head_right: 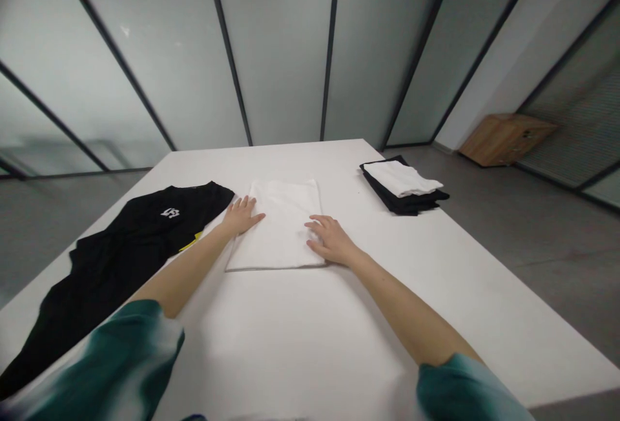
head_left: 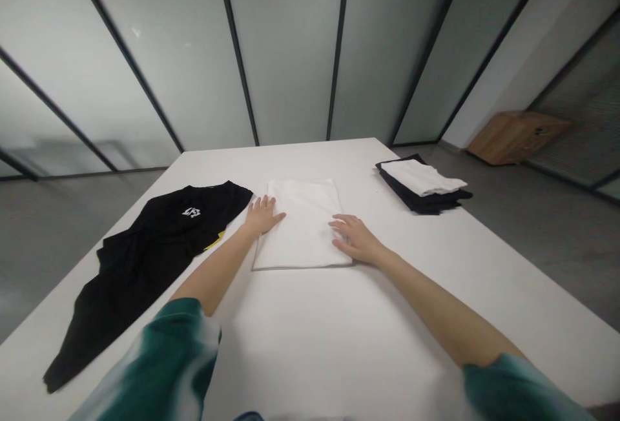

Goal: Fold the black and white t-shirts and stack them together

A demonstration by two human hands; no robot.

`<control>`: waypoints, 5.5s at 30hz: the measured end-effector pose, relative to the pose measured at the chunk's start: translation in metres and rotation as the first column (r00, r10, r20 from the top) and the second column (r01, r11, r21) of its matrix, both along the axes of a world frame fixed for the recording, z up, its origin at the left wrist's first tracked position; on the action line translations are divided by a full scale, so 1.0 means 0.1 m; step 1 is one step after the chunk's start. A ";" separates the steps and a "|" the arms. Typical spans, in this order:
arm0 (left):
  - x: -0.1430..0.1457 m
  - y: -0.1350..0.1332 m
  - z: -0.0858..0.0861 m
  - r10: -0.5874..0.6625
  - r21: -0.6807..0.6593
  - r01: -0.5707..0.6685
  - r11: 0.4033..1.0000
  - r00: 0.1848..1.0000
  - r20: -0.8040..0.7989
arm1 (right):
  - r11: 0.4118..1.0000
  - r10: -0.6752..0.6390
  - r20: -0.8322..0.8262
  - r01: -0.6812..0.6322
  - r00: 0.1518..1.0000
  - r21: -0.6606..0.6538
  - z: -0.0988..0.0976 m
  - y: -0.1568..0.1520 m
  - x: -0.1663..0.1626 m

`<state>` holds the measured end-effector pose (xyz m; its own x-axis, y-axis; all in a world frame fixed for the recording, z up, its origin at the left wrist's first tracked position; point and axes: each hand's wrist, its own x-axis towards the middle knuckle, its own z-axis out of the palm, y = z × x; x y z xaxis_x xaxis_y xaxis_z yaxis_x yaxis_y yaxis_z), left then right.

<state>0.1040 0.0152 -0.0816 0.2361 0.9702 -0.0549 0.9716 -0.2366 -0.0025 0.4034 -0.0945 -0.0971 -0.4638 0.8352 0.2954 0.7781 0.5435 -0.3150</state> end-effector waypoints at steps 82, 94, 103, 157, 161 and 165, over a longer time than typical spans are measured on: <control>0.09 -0.63 0.04 -0.319 0.116 0.300 0.947 0.923 0.214 | 0.986 -0.133 0.211 0.151 0.968 -0.070 0.17 0.27 -0.34; -0.25 -0.62 -0.30 -0.335 0.116 0.315 0.942 0.861 0.383 | 0.956 -0.231 0.138 0.251 0.963 -0.151 -0.22 -0.03 -0.09; -0.27 -0.57 -0.36 -0.357 0.169 0.314 0.934 0.808 0.469 | 0.954 -0.229 0.050 0.234 0.972 -0.185 -0.18 -0.02 -0.08; -0.39 -0.43 -0.31 -0.157 0.350 -0.173 0.921 0.658 0.736 | 0.594 -0.768 -0.606 -0.122 0.209 -0.795 0.21 0.11 -0.22; -0.39 -0.43 -0.32 -0.149 0.344 -0.181 0.921 0.651 0.744 | 0.581 -0.692 -0.625 -0.235 0.363 -0.780 0.26 0.03 -0.31; -0.39 -0.43 -0.33 -0.137 0.324 -0.183 0.928 0.642 0.754 | 0.688 -0.522 -0.633 -0.155 0.571 -0.708 0.28 -0.03 -0.33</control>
